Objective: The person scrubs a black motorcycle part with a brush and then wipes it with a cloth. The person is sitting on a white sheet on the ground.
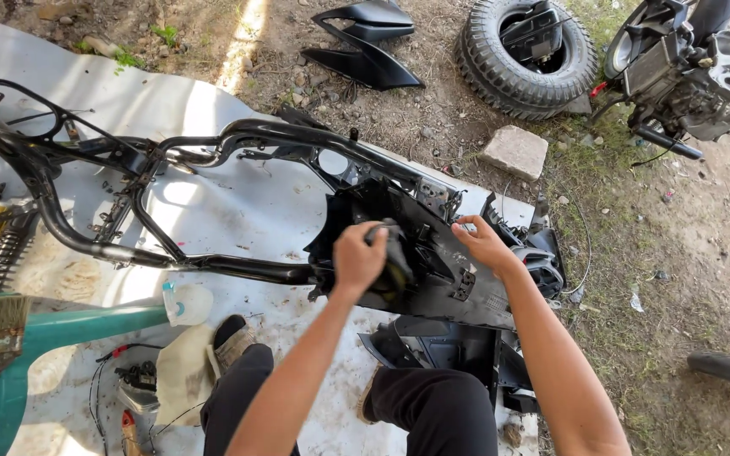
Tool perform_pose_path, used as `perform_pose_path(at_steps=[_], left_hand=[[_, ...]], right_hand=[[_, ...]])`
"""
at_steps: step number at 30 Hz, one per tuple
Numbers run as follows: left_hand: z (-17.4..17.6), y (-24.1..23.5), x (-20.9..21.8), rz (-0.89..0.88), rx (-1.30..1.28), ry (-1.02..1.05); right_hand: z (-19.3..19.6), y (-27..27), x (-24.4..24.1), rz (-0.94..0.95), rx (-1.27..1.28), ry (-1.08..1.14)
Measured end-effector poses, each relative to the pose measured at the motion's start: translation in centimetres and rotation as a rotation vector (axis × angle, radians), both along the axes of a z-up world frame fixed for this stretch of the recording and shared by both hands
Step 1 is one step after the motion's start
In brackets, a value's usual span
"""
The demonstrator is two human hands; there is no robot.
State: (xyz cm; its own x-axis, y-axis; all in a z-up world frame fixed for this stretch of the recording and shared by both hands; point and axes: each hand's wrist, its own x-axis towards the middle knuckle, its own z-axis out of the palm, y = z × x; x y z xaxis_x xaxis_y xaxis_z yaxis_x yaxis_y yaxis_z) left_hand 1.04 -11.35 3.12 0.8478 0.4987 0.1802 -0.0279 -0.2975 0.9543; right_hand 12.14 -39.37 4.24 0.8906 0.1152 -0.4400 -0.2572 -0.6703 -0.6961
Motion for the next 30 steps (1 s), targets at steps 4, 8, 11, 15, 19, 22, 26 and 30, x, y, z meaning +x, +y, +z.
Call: perform_pose_path(at_steps=[4, 8, 11, 15, 19, 22, 26, 30], left_hand=[[0.0, -8.5, 3.1, 0.005, -0.044, -0.049], [0.4, -12.8, 3.7, -0.115, -0.034, -0.021], [0.7, -13.5, 2.5, -0.193, 0.073, 0.042], [1.3, -13.6, 0.4, -0.391, 0.13, 0.153], [2.0, -15.3, -0.8, -0.549, 0.238, 0.234], [1.1, -15.9, -0.6, -0.631, 0.195, 0.0], [0.9, -14.0, 1.4, -0.603, 0.38, 0.171], [0.8, -12.3, 3.1, -0.407, 0.42, 0.311]], right_hand=[[2.4, 1.1, -0.5, 0.033, -0.007, 0.066], [-3.0, -2.4, 2.3, 0.095, 0.149, 0.074], [-5.4, -3.1, 3.3, 0.09, 0.226, 0.071], [-2.0, -1.2, 2.0, 0.019, 0.069, 0.086], [-5.1, -2.3, 2.7, -0.031, 0.049, 0.029], [-8.0, -3.4, 3.5, 0.007, 0.072, 0.028], [-9.6, -4.4, 4.0, 0.029, 0.097, 0.019], [-7.6, -4.3, 2.9, 0.086, 0.137, 0.058]])
